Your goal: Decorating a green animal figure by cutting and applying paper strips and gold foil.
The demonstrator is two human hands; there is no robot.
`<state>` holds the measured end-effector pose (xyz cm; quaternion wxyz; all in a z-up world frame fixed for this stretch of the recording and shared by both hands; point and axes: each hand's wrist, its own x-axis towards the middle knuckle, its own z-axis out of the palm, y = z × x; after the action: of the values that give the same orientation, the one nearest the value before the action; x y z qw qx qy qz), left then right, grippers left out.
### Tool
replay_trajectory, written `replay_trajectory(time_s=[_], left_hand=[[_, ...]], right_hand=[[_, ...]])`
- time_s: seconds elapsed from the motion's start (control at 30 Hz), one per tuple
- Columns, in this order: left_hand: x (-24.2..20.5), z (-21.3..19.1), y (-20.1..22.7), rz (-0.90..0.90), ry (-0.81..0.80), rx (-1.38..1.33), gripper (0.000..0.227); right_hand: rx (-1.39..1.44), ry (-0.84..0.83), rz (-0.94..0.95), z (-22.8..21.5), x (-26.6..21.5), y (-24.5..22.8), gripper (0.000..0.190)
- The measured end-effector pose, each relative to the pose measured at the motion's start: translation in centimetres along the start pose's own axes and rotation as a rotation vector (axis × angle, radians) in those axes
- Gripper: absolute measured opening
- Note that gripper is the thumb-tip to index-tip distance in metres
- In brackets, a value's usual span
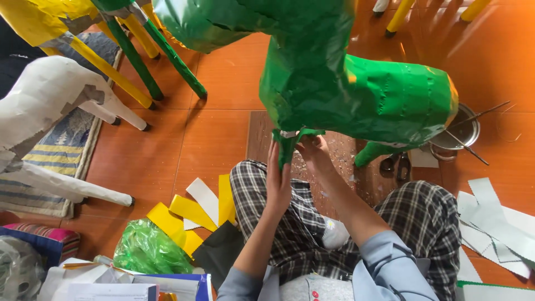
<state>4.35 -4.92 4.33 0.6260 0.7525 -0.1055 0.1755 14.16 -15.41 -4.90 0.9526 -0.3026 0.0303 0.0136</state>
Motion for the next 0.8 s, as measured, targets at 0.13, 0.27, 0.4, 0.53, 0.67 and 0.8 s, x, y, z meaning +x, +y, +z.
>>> replay_trajectory(time_s=[0.13, 0.27, 0.4, 0.53, 0.67, 0.8], left_hand=[[1.6, 1.5, -1.8, 0.06, 0.041, 0.135, 0.067], [3.2, 2.3, -4.3, 0.176, 0.135, 0.252, 0.071], [4.1, 2.5, -7.2, 0.141, 0.142, 0.291, 0.072], [4.0, 3.0, -9.1, 0.087, 0.119, 0.246, 0.062], [3.8, 2.9, -10.1, -0.026, 0.151, 0.185, 0.059], [3.8, 2.8, -12.0, -0.088, 0.15, 0.168, 0.058]], right_hand=[[-0.084, 0.05, 0.011, 0.1, 0.6, 0.5, 0.013], [-0.096, 0.05, 0.01, 4.5, -0.2, -1.7, 0.011], [-0.194, 0.118, 0.015, 1.0, 2.2, 0.6, 0.021], [-0.235, 0.235, 0.055, -5.6, 5.1, 4.3, 0.006], [-1.15, -0.07, -0.328, -3.7, 4.5, 2.7, 0.005], [-1.107, -0.009, -0.304, -3.2, 3.1, 2.2, 0.009]])
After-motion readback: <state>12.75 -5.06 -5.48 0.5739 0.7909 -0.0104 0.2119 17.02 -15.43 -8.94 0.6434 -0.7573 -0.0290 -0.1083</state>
